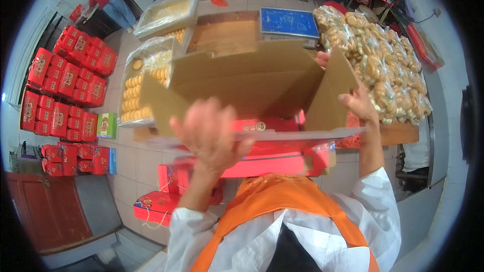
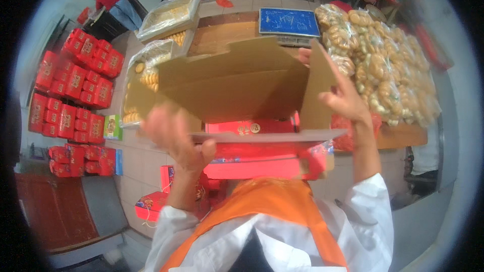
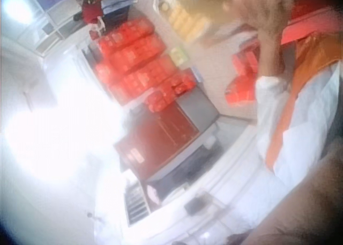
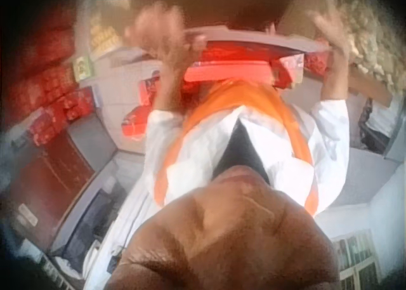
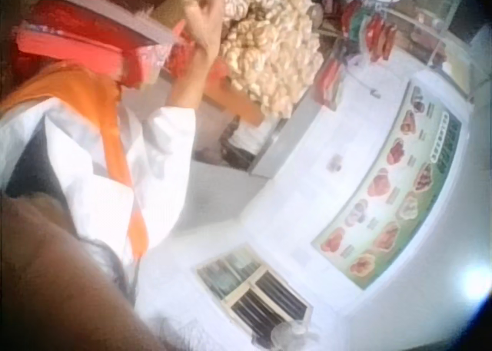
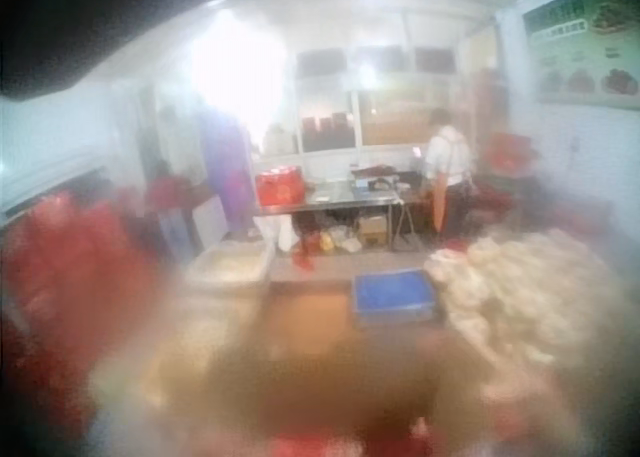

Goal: The person repeatedly places individually wrapped pastries into red gift boxes, closes the boxes, and ties them with a decorative string. The person works at a counter with stacks of red boxes and trays of pastries visible.

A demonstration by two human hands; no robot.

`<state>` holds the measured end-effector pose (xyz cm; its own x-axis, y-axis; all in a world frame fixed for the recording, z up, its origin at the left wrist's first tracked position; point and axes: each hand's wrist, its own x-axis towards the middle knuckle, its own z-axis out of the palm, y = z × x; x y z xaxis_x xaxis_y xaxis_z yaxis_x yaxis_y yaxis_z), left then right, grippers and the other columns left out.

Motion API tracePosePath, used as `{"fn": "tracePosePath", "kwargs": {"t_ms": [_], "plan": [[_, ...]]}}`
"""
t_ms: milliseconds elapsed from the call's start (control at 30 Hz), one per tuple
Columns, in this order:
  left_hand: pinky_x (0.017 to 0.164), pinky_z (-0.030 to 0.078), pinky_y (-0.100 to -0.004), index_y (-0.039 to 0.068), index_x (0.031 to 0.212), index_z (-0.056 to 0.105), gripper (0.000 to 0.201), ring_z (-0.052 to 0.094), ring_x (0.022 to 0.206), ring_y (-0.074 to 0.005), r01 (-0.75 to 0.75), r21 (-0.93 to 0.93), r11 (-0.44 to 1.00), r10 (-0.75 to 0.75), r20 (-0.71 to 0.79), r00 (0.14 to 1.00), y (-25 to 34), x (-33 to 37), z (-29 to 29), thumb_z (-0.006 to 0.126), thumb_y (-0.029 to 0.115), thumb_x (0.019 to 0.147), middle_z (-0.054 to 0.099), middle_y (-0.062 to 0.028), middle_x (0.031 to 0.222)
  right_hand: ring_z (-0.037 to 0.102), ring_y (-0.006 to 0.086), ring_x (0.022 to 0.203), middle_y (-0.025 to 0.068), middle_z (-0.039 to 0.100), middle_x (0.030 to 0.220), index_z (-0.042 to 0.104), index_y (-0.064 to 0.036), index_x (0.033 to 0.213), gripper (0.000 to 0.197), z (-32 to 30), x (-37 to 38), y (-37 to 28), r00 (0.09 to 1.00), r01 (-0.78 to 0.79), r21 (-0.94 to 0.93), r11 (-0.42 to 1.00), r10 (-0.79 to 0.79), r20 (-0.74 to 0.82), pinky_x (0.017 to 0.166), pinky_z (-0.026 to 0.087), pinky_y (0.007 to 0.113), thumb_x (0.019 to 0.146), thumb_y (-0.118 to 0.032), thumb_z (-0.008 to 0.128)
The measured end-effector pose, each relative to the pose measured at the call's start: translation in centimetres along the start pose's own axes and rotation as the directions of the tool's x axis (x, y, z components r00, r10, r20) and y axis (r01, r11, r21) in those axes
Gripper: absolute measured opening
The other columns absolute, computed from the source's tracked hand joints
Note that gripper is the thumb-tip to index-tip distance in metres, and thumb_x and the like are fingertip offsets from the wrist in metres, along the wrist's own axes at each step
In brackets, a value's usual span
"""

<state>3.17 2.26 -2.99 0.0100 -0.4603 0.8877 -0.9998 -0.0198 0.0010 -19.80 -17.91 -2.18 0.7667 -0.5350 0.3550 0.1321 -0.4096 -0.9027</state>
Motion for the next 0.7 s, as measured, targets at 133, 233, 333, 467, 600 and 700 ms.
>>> {"fn": "tracePosePath", "kwargs": {"t_ms": [133,233,333,467,600,700], "plan": [[0.048,0.045,-0.0315,0.010,0.069,0.054,0.041,0.057,0.057,-0.0219,-0.043,-0.035,0.998,0.054,0.523,0.851,1.2,5.1,-0.7,0.045,0.047,0.087,0.059,-0.0086,0.070,0.038,0.0305,0.124,0.0186,0.037,0.135,0.025,0.0002,0.137,0.082,0.8,0.4,1.0,0.996,-0.021,0.334,0.942,0.050,-0.080,0.104,0.030,0.040,0.065,-0.026,0.055],[0.047,0.041,-0.0429,0.006,0.066,0.048,0.040,0.057,0.058,-0.0318,0.203,-0.084,0.976,-0.086,0.707,0.702,1.3,6.3,0.8,0.047,0.039,0.088,0.058,-0.0131,0.065,0.040,0.0323,0.123,0.0196,0.038,0.134,0.027,0.0001,0.136,0.081,0.7,0.5,1.4,0.970,-0.023,0.442,0.897,0.127,-0.206,0.103,0.032,0.040,0.064,-0.025,0.055],[0.070,0.045,-0.0460,0.003,0.085,0.060,0.049,0.057,0.078,-0.0401,0.431,-0.049,0.901,-0.073,0.962,0.262,-0.7,4.1,3.2,0.034,0.043,0.093,0.060,-0.0225,0.079,0.035,0.0319,0.127,0.0190,0.037,0.135,0.028,0.0009,0.136,0.077,0.2,0.4,1.9,0.989,0.024,0.478,0.878,0.049,-0.139,0.104,0.030,0.039,0.068,-0.021,0.056],[0.079,0.042,-0.0460,0.004,0.089,0.063,0.052,0.056,0.087,-0.0403,0.482,0.056,0.874,-0.092,0.994,0.052,-1.7,2.6,3.7,0.031,0.045,0.093,0.061,-0.0232,0.086,0.028,0.0314,0.130,0.0123,0.043,0.133,0.048,0.0000,0.125,0.050,-0.1,-0.1,2.2,0.994,-0.002,0.082,0.997,0.011,-0.109,0.106,0.025,0.040,0.077,-0.013,0.054],[0.079,0.043,-0.0448,0.005,0.095,0.062,0.048,0.056,0.087,-0.0390,0.455,0.078,0.887,-0.126,0.989,0.076,-1.6,1.8,3.7,0.032,0.042,0.093,0.061,-0.0213,0.089,0.025,0.0292,0.131,0.0096,0.052,0.123,0.060,-0.0035,0.111,0.032,1.4,0.6,-1.3,0.929,0.270,-0.581,0.767,-0.048,0.367,0.108,0.018,0.045,0.084,-0.018,0.050],[0.077,0.044,-0.0442,0.005,0.095,0.061,0.046,0.057,0.085,-0.0385,0.447,0.091,0.890,-0.148,0.985,0.093,-2.0,1.6,3.7,0.034,0.041,0.093,0.061,-0.0213,0.087,0.020,0.0302,0.133,0.0053,0.055,0.120,0.063,-0.0054,0.107,0.033,2.4,1.3,-1.6,0.910,0.351,-0.775,0.525,0.003,0.414,0.108,0.012,0.051,0.087,-0.028,0.049]]}}
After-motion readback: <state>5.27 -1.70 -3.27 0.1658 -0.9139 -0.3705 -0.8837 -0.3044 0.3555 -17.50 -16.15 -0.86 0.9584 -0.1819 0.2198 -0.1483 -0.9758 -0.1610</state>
